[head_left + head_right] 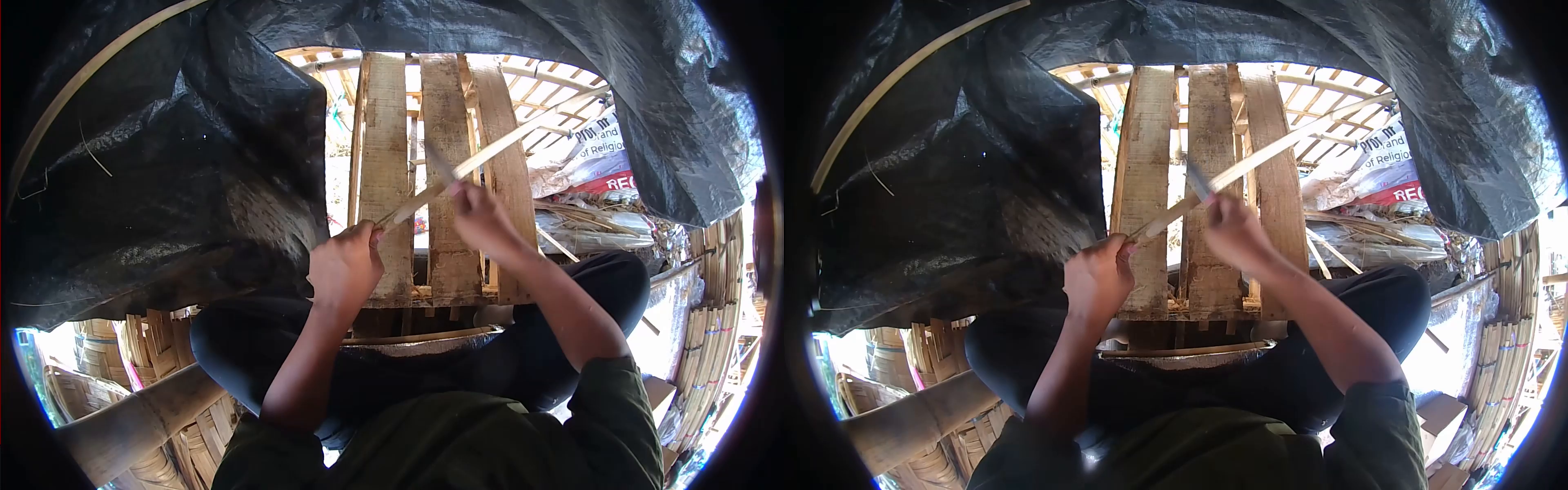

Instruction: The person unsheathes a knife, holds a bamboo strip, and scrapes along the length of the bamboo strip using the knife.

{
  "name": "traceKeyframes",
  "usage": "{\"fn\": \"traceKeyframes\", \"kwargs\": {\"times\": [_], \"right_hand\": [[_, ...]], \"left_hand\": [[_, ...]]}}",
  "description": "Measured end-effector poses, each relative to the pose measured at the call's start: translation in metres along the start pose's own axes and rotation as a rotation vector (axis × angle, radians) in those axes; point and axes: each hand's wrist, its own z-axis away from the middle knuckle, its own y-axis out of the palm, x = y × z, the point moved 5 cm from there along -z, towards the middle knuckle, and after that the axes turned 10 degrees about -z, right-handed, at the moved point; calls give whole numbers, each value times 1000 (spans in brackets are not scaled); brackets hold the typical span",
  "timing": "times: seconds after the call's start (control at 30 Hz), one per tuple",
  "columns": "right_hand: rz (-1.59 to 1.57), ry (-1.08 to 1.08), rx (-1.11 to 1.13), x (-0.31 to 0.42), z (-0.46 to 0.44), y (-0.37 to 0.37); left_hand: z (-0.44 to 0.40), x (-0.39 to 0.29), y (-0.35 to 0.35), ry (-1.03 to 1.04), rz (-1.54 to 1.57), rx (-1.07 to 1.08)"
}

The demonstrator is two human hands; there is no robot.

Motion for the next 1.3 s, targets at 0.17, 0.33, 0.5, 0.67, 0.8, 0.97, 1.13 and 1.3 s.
{"fn": "traceKeyframes", "kwargs": {"times": [0.17,0.33,0.5,0.67,0.8,0.97,1.13,1.3], "right_hand": [[-164,170,-112,7,-15,-36],[17,100,183,32,20,6],[21,154,-30,10,-20,-37],[188,-134,55,1,2,12],[-4,221,-15,8,-11,-26],[5,112,137,25,23,6],[-60,244,61,-6,-22,-30],[133,-53,79,23,15,9]], "left_hand": [[-1,-5,-13,-11,-13,-12],[-2,-3,-11,-78,-35,72],[-4,-4,-13,-120,36,92],[-5,3,-3,-145,44,147],[-4,2,-4,-151,59,93],[-6,2,-7,-154,42,119],[-3,0,-3,-172,44,140],[-2,0,-4,-130,16,107]]}}
